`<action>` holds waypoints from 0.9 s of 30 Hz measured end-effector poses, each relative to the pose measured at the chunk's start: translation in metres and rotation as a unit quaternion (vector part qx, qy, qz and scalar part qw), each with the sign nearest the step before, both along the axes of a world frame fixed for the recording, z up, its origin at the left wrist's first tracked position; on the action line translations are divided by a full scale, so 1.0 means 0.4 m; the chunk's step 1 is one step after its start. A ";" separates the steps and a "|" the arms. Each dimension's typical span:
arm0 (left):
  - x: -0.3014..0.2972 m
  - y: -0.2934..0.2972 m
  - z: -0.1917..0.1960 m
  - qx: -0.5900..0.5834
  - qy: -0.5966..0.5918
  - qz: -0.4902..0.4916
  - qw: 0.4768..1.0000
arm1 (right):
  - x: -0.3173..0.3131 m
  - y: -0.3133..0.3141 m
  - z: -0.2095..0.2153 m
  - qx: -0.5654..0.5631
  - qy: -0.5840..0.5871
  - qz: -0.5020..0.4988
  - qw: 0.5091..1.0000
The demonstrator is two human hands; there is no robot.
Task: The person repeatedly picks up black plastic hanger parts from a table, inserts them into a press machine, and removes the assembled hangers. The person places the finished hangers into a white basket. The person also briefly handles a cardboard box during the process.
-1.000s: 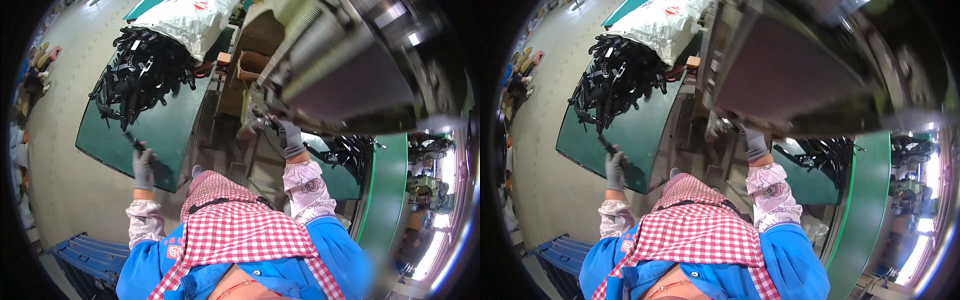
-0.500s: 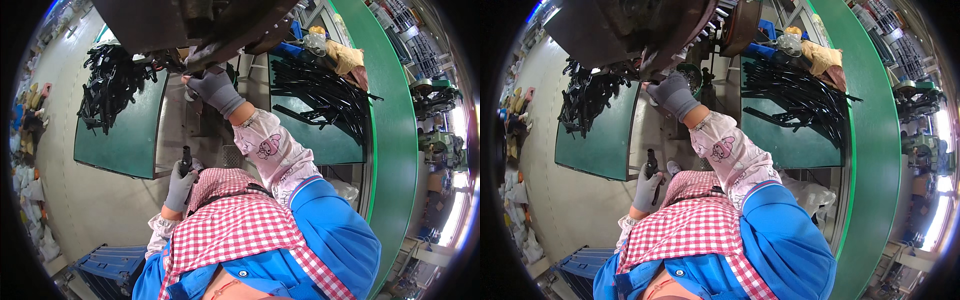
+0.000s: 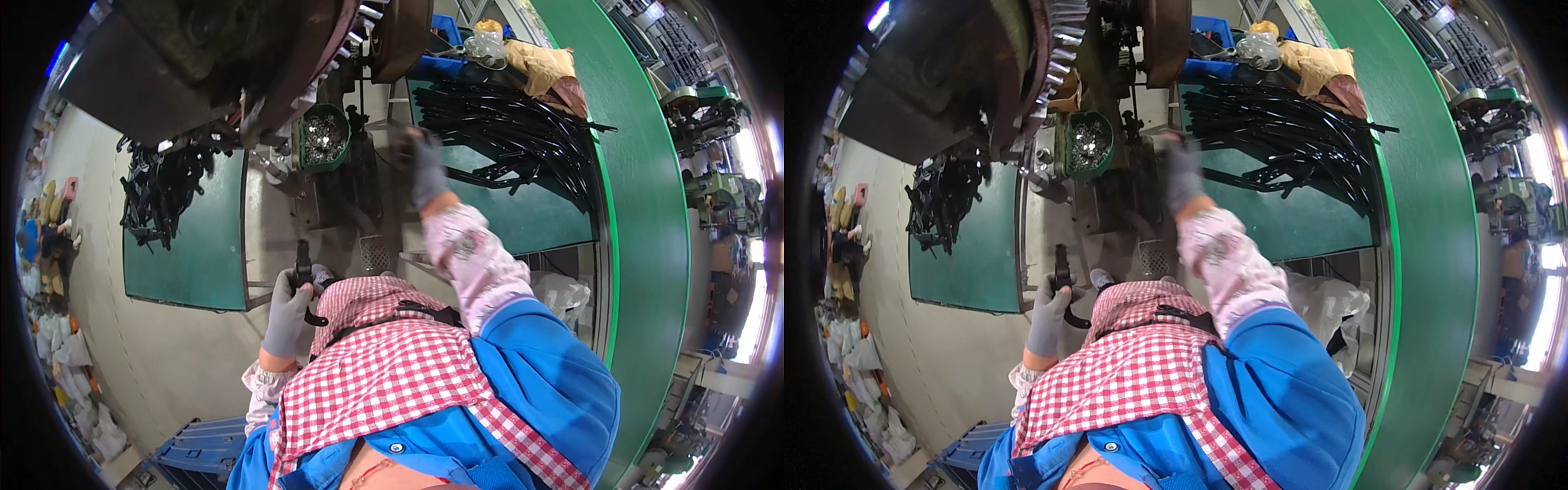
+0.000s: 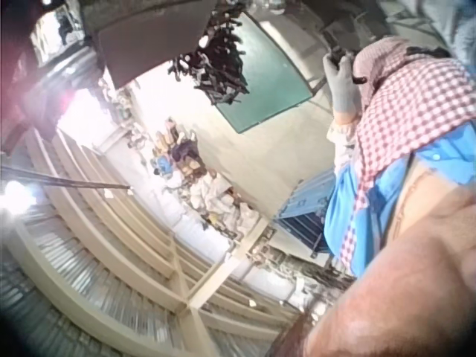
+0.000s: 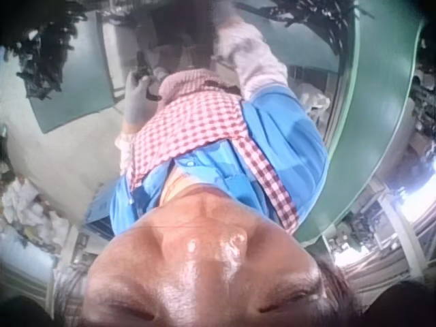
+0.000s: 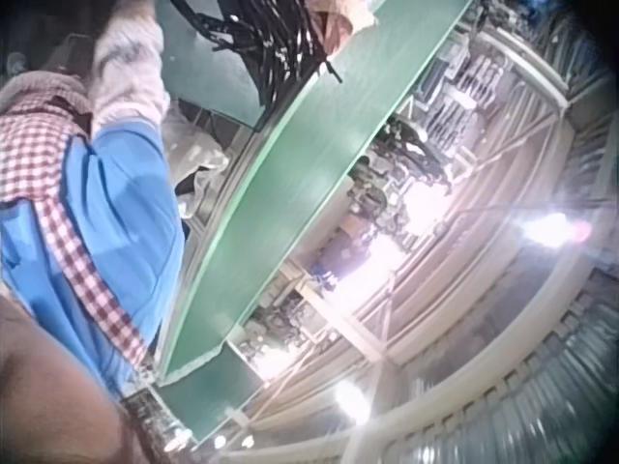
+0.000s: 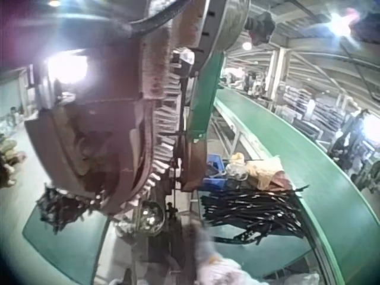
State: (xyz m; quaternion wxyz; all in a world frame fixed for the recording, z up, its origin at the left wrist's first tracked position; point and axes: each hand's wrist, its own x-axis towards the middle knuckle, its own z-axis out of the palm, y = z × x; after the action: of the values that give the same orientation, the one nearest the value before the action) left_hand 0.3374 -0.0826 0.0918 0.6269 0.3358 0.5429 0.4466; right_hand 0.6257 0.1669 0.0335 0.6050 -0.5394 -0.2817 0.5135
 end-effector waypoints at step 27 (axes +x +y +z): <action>0.089 0.135 0.172 0.083 0.241 -0.253 0.933 | 0.945 -0.383 -0.358 -0.362 -0.334 -0.266 0.829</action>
State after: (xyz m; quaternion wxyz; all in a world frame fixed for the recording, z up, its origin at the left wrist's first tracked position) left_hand 0.3731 -0.0285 0.1605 0.5393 0.6103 0.5359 0.2225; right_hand 1.0038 0.0136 -0.1097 0.3484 -0.9125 -0.1064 0.1863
